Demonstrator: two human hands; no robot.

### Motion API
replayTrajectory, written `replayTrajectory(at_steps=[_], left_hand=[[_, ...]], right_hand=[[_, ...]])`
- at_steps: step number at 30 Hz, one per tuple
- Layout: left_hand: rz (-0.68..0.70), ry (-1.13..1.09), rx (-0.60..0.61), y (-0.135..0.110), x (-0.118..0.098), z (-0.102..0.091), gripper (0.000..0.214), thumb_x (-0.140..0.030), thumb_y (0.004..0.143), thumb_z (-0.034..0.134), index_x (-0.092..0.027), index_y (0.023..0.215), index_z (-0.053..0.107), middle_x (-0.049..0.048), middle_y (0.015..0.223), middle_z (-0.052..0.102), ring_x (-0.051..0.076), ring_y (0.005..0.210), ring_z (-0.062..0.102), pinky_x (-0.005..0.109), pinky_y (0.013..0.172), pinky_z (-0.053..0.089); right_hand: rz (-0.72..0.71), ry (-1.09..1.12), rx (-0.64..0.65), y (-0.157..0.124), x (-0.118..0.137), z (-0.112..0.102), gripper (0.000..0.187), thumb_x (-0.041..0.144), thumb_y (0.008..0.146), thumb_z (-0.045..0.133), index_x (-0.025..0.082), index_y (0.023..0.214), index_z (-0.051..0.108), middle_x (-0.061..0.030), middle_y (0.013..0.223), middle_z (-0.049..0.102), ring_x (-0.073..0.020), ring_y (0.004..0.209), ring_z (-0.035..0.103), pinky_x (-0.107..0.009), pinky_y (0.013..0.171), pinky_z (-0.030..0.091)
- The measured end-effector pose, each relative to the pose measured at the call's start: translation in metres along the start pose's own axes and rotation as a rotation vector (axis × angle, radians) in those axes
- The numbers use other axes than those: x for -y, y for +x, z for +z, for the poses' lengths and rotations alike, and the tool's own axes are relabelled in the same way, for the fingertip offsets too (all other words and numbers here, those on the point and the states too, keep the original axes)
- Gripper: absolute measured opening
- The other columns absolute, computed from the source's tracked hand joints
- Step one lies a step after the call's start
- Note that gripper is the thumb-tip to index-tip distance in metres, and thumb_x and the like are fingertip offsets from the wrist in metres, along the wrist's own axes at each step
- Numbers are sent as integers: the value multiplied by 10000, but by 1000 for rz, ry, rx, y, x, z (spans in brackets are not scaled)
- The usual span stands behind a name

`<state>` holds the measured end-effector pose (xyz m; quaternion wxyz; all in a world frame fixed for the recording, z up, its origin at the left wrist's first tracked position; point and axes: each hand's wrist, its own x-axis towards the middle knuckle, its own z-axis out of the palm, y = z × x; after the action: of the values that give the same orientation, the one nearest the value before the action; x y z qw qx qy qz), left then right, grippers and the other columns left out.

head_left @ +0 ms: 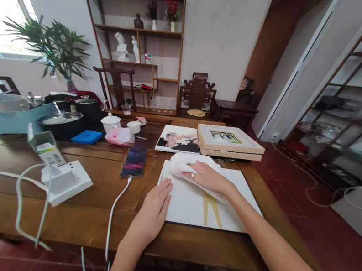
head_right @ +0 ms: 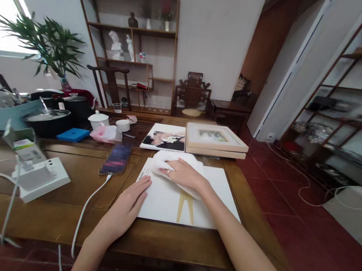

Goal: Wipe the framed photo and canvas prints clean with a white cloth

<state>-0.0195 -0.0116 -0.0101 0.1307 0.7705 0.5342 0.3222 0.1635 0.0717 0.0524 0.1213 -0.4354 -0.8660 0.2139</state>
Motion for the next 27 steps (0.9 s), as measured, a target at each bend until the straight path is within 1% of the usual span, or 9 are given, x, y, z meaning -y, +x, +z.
replayTrajectory(at_steps=[4,8,11,15,17,20,23,25,27], left_hand=[[9,15,14,0,1,0,399,-237,900,329,-85,1230,493,145,1340,451,214,1264,388,416,1063,311],[17,16,13,0,3,1,400,-243,902,325,-92,1235,488,139,1345,446,212,1271,377,422,1067,304],[18,8,13,-1,4,1,394,-242,901,327,-101,1229,493,134,1340,453,213,1271,378,424,1069,303],[7,6,15,-2,3,1,394,-246,903,324,-104,1231,490,130,1342,452,210,1271,377,424,1071,300],[4,9,17,-1,2,1,399,-248,905,320,-100,1236,485,131,1347,446,206,1276,370,418,1074,295],[-2,14,19,-1,1,0,403,-249,906,317,-94,1239,482,132,1350,442,206,1280,363,414,1078,288],[-5,13,19,0,1,0,400,-251,904,325,-99,1237,485,129,1348,445,207,1279,365,412,1078,290],[-6,14,20,0,1,0,398,-252,905,325,-103,1238,484,125,1350,444,205,1280,364,412,1077,291],[-6,15,20,0,1,0,398,-255,905,323,-104,1236,486,124,1351,443,204,1279,365,413,1077,290]], right_hand=[[-47,-29,-19,21,13,13,370,395,856,378,212,1086,602,-66,1183,588,-308,1178,416,-403,951,315],[21,-26,-63,11,3,10,390,424,855,379,210,1103,590,-93,1166,593,-314,1141,447,-402,916,336],[90,-24,-96,-8,-16,-3,400,422,866,351,197,1091,594,-103,1171,587,-309,1101,479,-403,904,346],[160,-22,-131,-38,-45,-19,404,428,871,328,203,1057,608,-82,1167,591,-297,1079,500,-406,925,337],[231,-34,-166,-53,-57,-22,431,450,864,332,199,1105,586,-83,1213,561,-304,1127,469,-416,953,317],[356,-70,-203,-76,-69,-20,489,481,852,329,192,1194,527,-81,1325,464,-320,1247,342,-437,997,279],[369,-119,-134,-103,-68,-14,478,421,847,327,174,1209,518,-73,1350,437,-312,1303,243,-444,1032,247],[334,-141,-63,-125,-58,-11,466,373,830,354,164,1211,521,-77,1343,446,-302,1307,237,-442,1043,248],[324,-141,-18,-149,-43,-10,453,371,815,394,190,1208,530,-70,1347,442,-300,1300,257,-449,1039,271]])
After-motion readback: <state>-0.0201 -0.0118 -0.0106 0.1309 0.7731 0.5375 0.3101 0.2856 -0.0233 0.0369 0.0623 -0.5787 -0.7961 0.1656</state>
